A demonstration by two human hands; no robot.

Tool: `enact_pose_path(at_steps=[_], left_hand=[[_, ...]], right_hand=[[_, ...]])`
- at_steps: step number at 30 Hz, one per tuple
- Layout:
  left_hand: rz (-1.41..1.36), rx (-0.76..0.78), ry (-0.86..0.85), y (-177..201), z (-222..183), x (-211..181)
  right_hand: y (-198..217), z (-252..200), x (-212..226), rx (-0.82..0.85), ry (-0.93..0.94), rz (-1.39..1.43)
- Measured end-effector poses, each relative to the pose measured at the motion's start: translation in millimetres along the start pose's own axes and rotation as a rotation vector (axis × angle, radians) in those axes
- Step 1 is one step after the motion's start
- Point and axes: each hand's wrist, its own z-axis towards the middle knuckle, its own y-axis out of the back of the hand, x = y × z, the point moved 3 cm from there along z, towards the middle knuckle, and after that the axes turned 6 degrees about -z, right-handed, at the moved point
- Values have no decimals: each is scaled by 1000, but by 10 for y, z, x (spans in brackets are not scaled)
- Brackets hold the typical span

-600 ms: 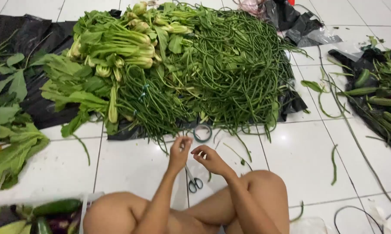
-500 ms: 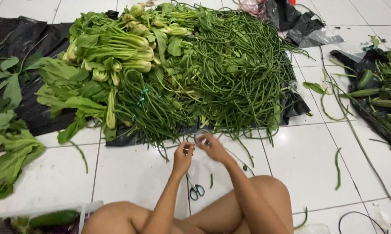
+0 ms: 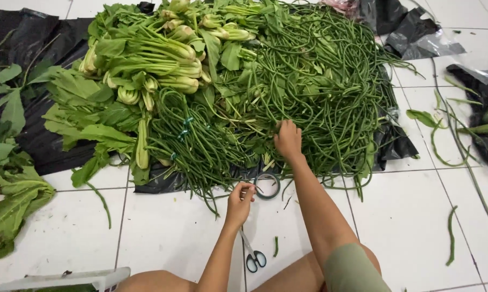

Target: The person is sorting and bundling long beans using green tape and scissors while sitting on the floor.

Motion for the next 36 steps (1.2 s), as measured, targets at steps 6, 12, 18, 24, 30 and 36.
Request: enact_pose_path(at_steps=[6,12,18,24,30,36], left_hand=[[17,-32,-118,10,-21,-104],[196,-82,-480,-25,-311,-556],[486,25,-780,-178,-795,-1112],[626,92,-824,-185,-823,-1044],[642,231,-355,49,-586,-858],[268,289,-230,51,-612,-1016]], right_hand=[[475,-639,227,-313,270,159],[889,-1466,219,-454,423,185],[1181,-2311,255,-445,477,151],[1285,-2825,407,-188,559,480],[598,-1996,-49,15,356,1013],[326,-949,-194,20,186,594]])
